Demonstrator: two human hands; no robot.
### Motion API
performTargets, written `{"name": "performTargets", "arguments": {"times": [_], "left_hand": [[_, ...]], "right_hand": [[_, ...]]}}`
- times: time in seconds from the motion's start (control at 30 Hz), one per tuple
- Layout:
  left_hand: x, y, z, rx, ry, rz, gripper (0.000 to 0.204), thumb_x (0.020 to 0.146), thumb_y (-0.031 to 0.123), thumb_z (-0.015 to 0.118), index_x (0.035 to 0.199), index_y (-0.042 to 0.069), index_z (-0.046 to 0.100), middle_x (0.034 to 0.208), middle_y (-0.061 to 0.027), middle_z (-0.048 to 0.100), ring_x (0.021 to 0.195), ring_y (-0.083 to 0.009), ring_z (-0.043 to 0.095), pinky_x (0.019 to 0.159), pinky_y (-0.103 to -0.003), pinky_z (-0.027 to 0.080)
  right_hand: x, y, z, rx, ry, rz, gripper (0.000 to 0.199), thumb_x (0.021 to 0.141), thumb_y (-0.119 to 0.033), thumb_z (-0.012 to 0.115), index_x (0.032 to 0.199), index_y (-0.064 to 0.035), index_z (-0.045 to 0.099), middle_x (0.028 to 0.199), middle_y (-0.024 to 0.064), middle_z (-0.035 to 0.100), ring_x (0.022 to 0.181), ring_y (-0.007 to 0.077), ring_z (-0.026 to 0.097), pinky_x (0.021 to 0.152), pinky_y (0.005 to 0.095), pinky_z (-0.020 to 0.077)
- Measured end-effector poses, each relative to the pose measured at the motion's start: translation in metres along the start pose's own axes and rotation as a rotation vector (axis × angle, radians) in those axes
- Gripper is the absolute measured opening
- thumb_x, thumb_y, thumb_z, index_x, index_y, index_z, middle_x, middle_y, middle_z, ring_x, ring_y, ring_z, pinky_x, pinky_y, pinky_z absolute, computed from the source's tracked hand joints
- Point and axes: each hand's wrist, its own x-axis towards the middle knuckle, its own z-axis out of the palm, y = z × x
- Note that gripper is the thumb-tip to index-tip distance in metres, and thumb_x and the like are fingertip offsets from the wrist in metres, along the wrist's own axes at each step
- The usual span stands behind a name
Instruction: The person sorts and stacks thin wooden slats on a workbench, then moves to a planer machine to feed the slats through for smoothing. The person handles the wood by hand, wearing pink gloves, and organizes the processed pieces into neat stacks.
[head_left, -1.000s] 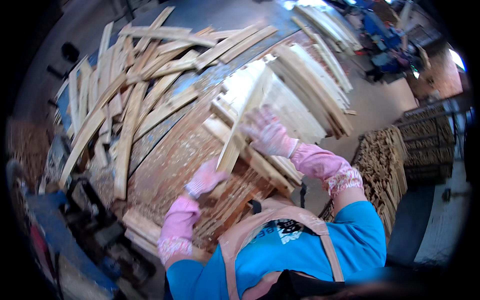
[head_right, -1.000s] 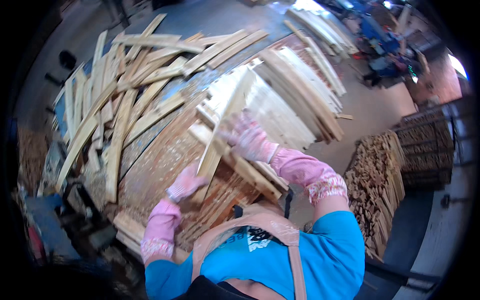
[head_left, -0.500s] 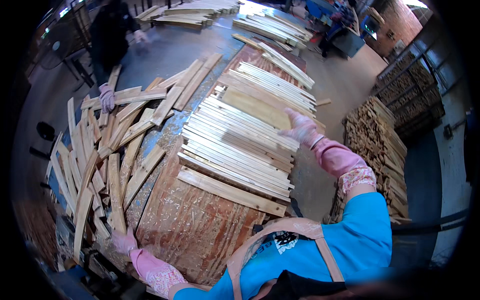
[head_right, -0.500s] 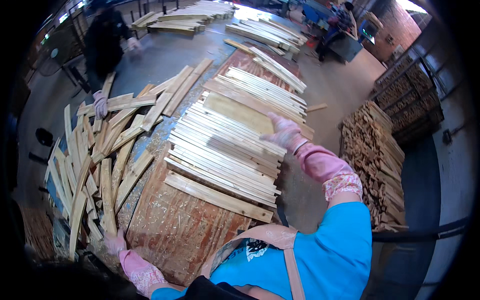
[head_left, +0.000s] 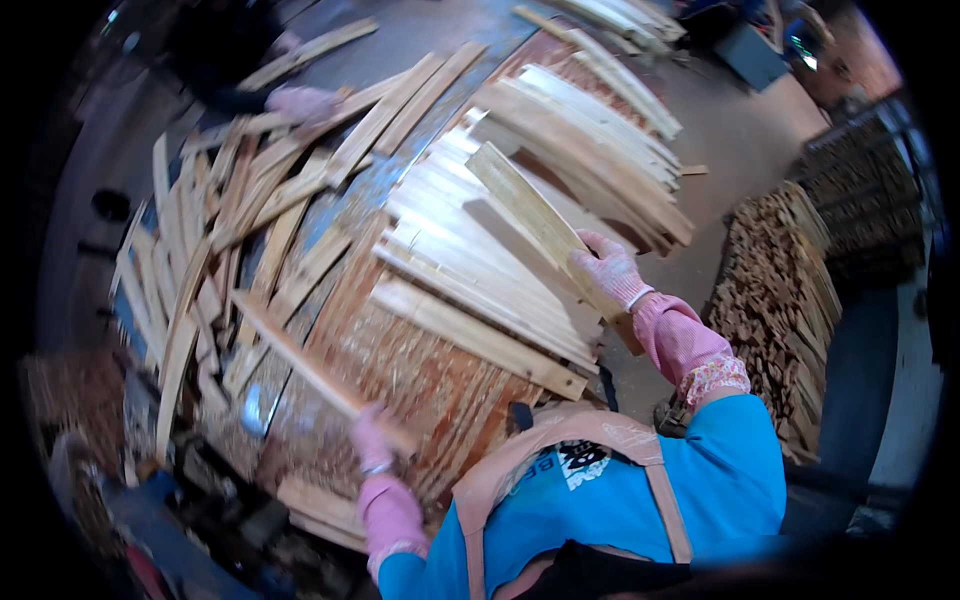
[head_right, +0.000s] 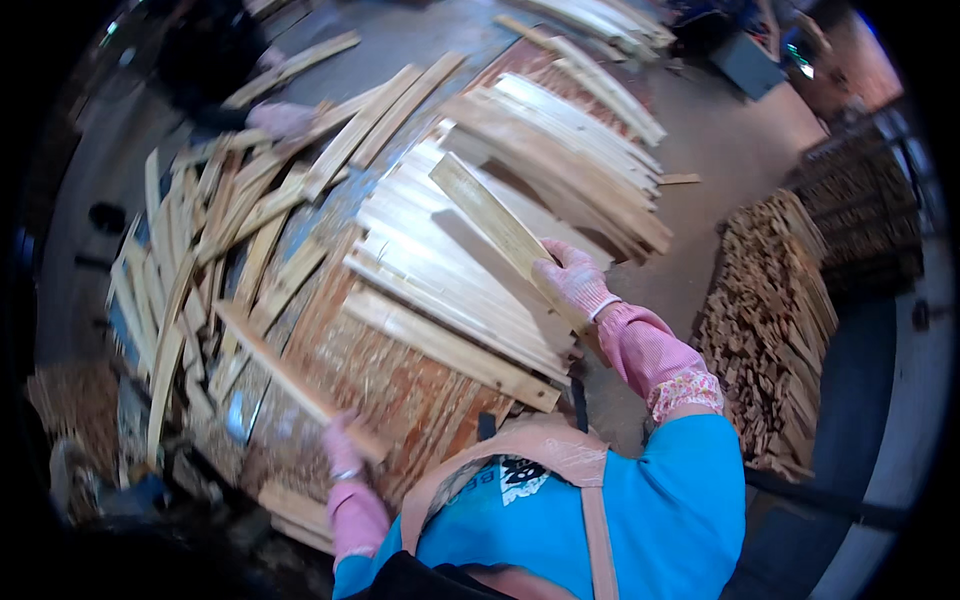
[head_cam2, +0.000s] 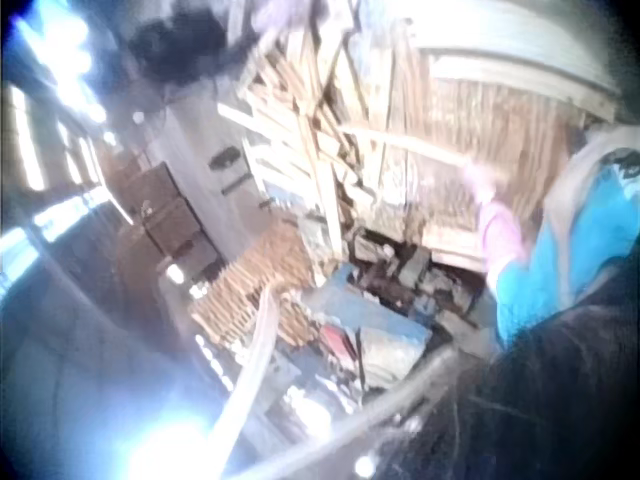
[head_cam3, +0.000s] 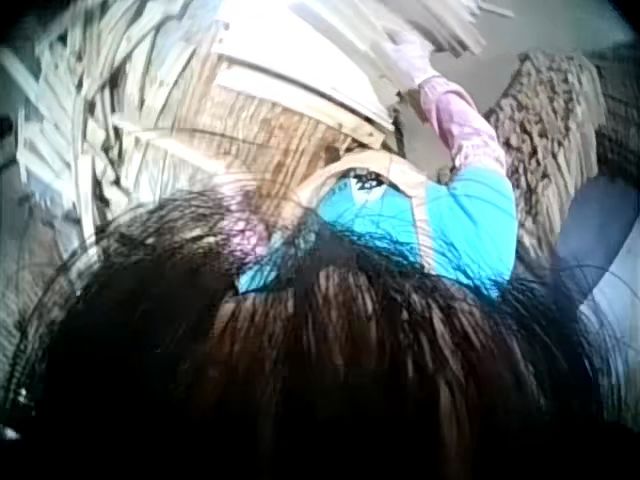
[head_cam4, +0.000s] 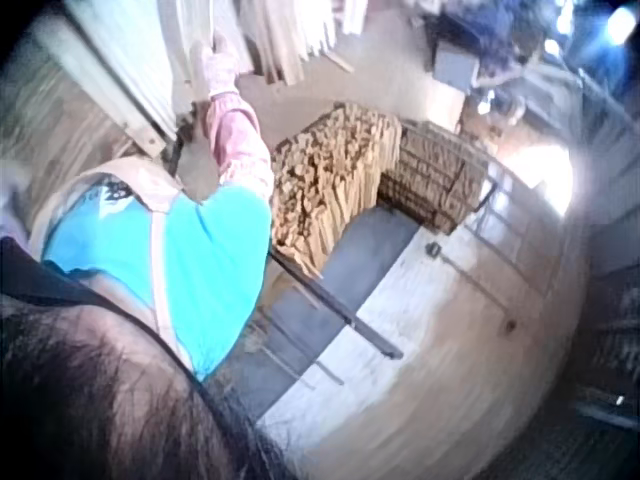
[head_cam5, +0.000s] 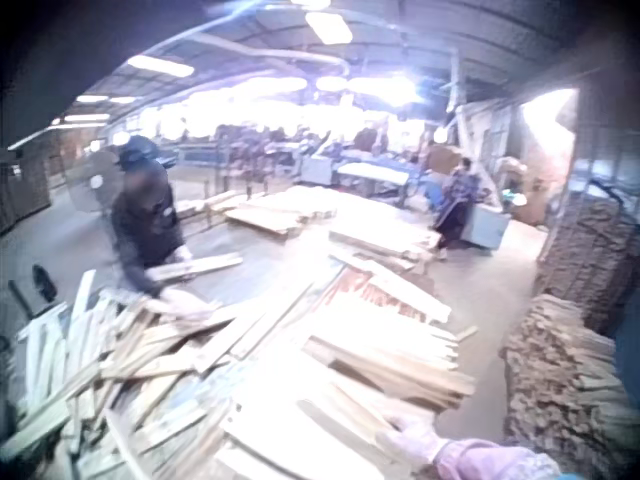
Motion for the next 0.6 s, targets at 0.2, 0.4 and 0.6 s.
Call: {"name": "performTargets", "arguments": {"times": [0.2, 0.4, 0.6], "left_hand": [[-0.048, -0.122, 0.168, -0.089, -0.228, 0.189, 0.05, 0.093, 0.008, 0.068, 0.14, -0.004, 0.058, 0.118, -0.0132, 0.069, 0.108, -0.0253, 0.068, 0.1, -0.039, 0.054], [-0.015, -0.155, 0.216, -0.247, -0.344, 0.101, 0.048, 0.089, 0.0, 0.062, 0.137, -0.005, 0.061, 0.119, -0.0148, 0.071, 0.104, -0.0287, 0.071, 0.097, -0.042, 0.059], [-0.039, -0.127, 0.224, -0.397, -0.605, -0.075, 0.063, 0.081, 0.01, 0.063, 0.142, -0.001, 0.056, 0.117, -0.0181, 0.071, 0.102, -0.0349, 0.07, 0.102, -0.048, 0.058]], "right_hand": [[-0.049, 0.0, 0.072, 0.062, -0.126, 0.01, 0.051, 0.101, -0.018, 0.069, 0.147, 0.0014, 0.059, 0.135, 0.0135, 0.071, 0.123, 0.0171, 0.065, 0.108, 0.0325, 0.0489], [-0.073, 0.031, 0.05, 0.076, -0.064, -0.109, 0.047, 0.101, -0.012, 0.069, 0.145, 0.0026, 0.06, 0.136, 0.0145, 0.07, 0.125, 0.0181, 0.064, 0.107, 0.0319, 0.0494], [-0.091, 0.037, 0.034, 0.202, -0.028, -0.042, 0.047, 0.101, -0.013, 0.07, 0.144, 0.0032, 0.06, 0.136, 0.0147, 0.07, 0.123, 0.0167, 0.065, 0.107, 0.0318, 0.0498]]}}
